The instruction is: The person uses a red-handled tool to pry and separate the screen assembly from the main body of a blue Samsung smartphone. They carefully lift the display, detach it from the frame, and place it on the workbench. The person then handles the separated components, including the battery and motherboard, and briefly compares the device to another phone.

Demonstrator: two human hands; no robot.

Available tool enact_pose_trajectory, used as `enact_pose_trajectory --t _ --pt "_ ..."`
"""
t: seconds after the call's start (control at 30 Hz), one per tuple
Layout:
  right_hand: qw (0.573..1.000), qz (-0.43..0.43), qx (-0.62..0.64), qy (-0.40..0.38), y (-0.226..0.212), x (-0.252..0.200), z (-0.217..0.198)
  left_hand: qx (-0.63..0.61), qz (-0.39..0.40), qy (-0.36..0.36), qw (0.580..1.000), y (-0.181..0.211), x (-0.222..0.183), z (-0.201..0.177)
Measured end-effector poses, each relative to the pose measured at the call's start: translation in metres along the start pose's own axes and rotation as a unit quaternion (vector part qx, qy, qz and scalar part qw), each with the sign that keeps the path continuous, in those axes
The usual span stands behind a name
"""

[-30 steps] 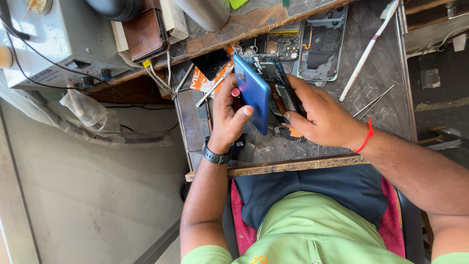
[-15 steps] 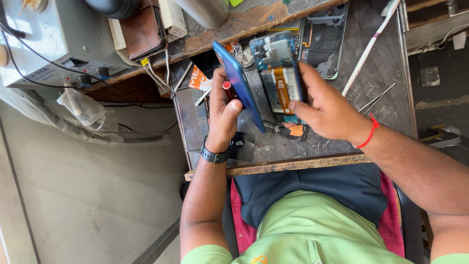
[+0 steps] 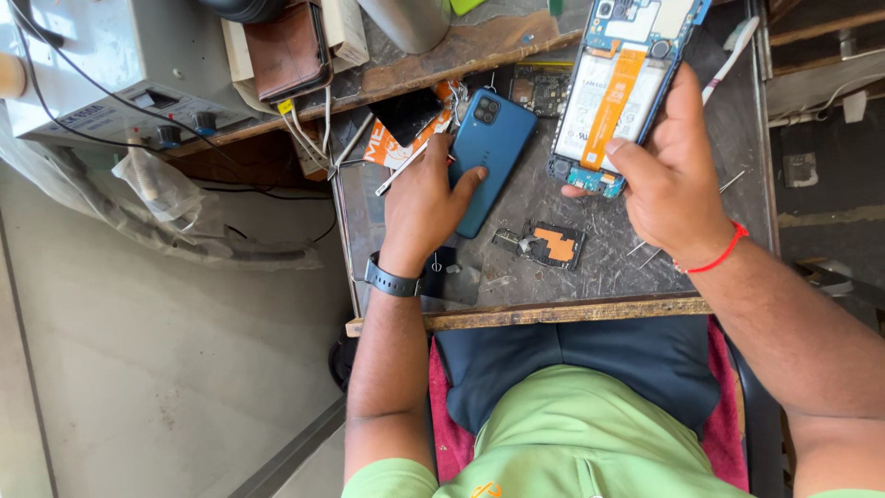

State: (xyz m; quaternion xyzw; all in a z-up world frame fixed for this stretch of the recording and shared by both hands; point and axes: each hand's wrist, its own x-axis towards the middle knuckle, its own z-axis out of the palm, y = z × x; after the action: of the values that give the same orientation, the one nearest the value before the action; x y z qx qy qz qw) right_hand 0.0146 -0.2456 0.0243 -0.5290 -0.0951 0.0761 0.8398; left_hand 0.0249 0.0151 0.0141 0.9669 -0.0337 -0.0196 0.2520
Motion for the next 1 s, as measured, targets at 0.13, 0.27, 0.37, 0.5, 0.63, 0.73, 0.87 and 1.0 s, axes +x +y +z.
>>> enact_pose_trajectory --t 0.13,0.27,0.37,0.5,0.63,0.73,0.87,1.0 --pt "0.998 0.037 0.051 -0.026 0.0 0.001 0.004 0.021 -0.02 0.026 0.999 0.009 -0.003 -0.004" --pt "0.992 0.097 0.06 -0.06 0.005 0.002 0.008 0.053 -0.033 0.088 0.994 0.014 -0.006 -0.007" --pt "0.984 0.136 0.062 -0.101 0.009 0.0 0.013 -0.102 0.027 0.137 0.985 0.01 -0.011 -0.006" --pt "0.969 0.181 0.02 -0.167 0.015 -0.009 0.019 -0.657 0.008 0.001 0.754 0.007 -0.014 0.009" --pt "0.957 0.205 -0.037 -0.199 0.029 -0.01 0.025 -0.669 0.02 0.007 0.743 0.004 -0.019 0.022" --pt "0.959 0.193 -0.05 -0.202 0.031 -0.01 0.028 -0.671 0.006 0.007 0.742 0.004 -0.016 0.024" --pt "0.957 0.128 -0.202 -0.166 0.021 -0.031 0.039 -0.689 0.001 0.015 0.724 0.008 -0.016 0.028" --pt "0.883 -0.046 -0.432 -0.179 -0.02 -0.092 0.016 -0.678 -0.011 0.026 0.734 0.01 -0.018 0.025"
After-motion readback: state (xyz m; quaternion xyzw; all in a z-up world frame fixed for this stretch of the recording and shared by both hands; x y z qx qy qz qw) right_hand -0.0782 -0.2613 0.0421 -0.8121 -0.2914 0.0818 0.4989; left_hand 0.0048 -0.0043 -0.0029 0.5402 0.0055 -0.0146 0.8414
